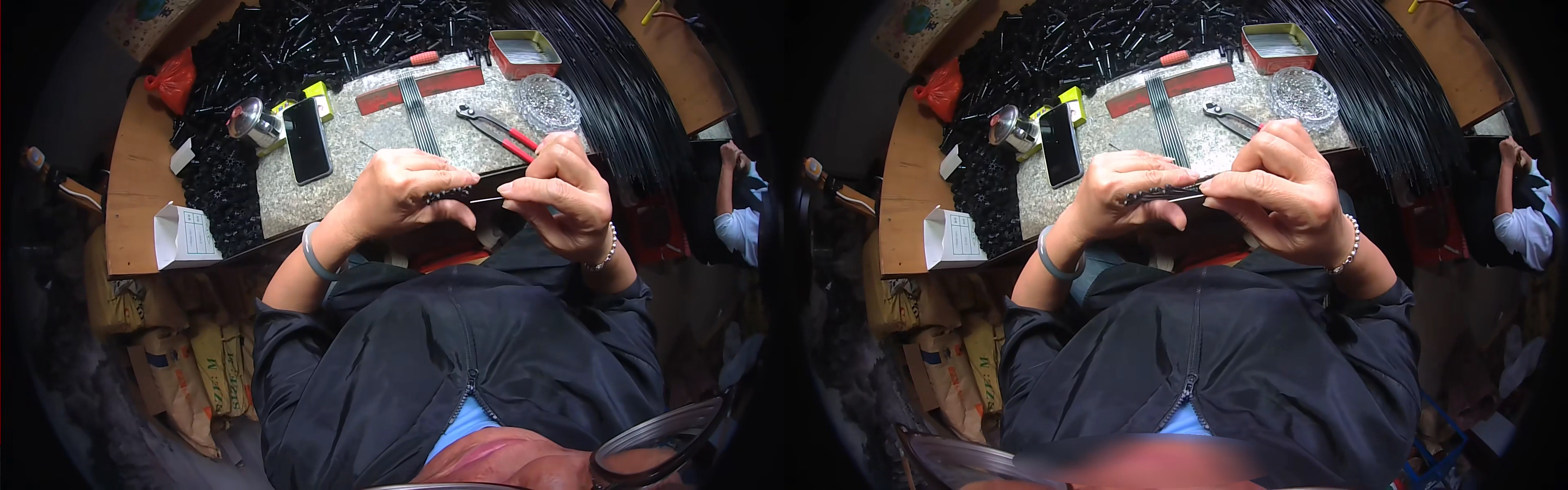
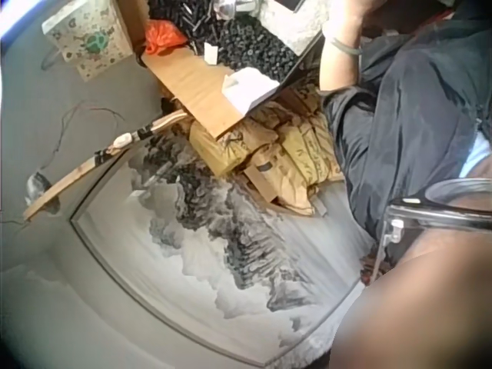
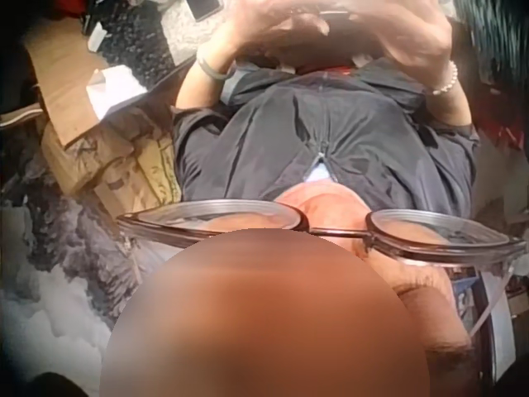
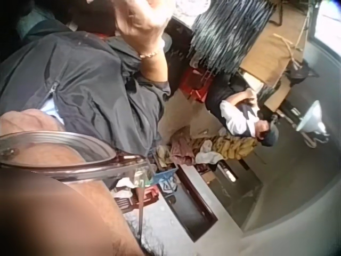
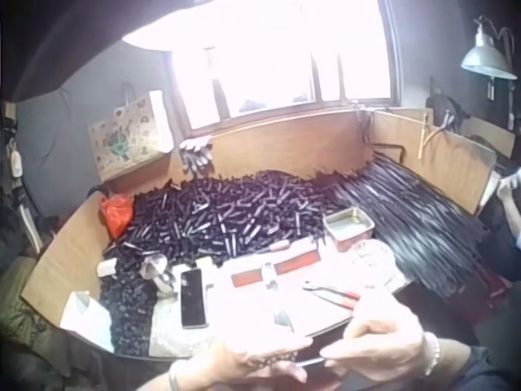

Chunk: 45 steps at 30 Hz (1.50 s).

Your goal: Manually assembling metal umbrella ribs and connecting them using pliers on a production workbench.

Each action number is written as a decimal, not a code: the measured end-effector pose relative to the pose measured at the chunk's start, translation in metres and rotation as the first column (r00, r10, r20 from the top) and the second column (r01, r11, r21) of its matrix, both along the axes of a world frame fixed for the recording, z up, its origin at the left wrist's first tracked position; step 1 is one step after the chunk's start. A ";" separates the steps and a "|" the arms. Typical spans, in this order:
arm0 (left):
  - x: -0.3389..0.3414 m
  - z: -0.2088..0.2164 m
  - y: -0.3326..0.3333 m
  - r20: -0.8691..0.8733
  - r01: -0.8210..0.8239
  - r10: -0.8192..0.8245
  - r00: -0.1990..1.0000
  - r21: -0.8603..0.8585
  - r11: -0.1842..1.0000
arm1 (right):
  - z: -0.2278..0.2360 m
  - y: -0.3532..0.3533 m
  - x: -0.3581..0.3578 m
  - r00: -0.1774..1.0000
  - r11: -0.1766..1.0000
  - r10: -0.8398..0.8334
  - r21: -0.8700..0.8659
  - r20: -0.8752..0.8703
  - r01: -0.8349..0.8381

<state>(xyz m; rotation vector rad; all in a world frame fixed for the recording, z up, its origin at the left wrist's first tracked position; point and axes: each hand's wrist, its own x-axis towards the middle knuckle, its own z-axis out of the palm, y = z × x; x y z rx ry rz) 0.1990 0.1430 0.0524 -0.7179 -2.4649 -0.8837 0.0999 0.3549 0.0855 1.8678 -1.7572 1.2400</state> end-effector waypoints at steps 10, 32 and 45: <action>-0.003 -0.005 0.006 -0.117 -0.027 0.028 0.993 0.011 1.000 | -0.002 0.000 0.003 1.000 1.000 -0.012 0.009 0.017 0.011; -0.003 -0.005 0.009 -0.146 -0.060 0.058 0.988 -0.015 0.998 | 0.001 0.003 0.002 0.998 0.998 -0.063 -0.007 0.011 0.063; -0.003 -0.007 0.008 -0.144 -0.048 0.045 0.989 -0.020 0.999 | 0.001 -0.002 0.000 0.999 0.999 -0.030 -0.014 -0.016 0.030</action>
